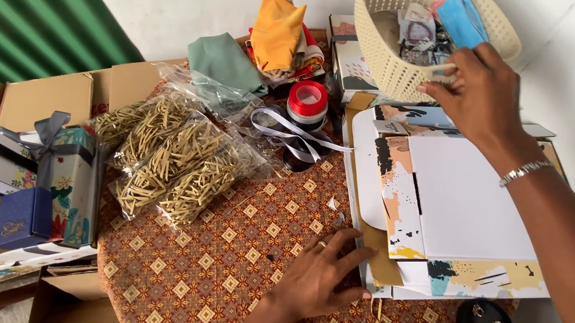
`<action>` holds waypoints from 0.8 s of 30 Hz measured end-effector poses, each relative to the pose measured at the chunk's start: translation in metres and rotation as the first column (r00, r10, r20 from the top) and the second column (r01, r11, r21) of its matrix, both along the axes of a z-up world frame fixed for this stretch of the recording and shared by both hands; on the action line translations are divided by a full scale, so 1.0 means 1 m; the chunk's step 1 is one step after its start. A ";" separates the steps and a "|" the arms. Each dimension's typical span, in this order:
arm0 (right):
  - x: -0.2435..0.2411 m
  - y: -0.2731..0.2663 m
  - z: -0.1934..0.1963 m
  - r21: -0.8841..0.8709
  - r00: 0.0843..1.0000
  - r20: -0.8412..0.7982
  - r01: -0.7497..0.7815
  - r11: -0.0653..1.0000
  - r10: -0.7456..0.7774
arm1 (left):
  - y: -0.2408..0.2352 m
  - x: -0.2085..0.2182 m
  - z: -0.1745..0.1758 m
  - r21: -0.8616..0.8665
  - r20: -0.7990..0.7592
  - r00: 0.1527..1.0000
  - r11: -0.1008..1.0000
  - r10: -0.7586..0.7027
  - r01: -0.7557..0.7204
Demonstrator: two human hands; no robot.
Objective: Assembling a cardboard gift box and filling it with shredded paper
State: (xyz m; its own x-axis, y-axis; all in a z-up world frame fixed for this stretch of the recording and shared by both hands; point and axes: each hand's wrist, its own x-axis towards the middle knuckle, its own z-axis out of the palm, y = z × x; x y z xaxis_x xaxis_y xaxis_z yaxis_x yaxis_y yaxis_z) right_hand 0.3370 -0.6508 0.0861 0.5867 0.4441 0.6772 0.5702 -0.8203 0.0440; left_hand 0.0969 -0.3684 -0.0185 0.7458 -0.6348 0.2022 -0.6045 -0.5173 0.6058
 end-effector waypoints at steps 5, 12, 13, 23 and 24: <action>0.031 0.024 -0.013 0.010 0.999 -0.041 0.014 1.000 -0.013 | 0.001 -0.001 0.002 0.001 0.019 1.000 1.000 -0.005 0.005; 0.041 0.040 -0.021 0.042 0.994 -0.105 0.021 0.999 -0.017 | 0.001 -0.001 0.007 0.003 -0.018 1.000 1.000 -0.007 0.007; 0.041 0.041 -0.022 0.043 0.994 -0.111 0.022 0.999 -0.017 | 0.002 -0.002 0.007 0.004 -0.024 1.000 1.000 -0.008 0.008; 0.037 0.042 -0.014 -0.001 0.993 -0.097 0.060 0.998 -0.060 | 0.001 -0.001 0.007 0.019 -0.024 1.000 1.000 -0.014 0.015; 0.035 0.043 -0.010 -0.003 0.991 -0.117 0.060 0.998 -0.060 | 0.001 -0.001 0.009 0.026 -0.040 0.999 1.000 -0.013 0.014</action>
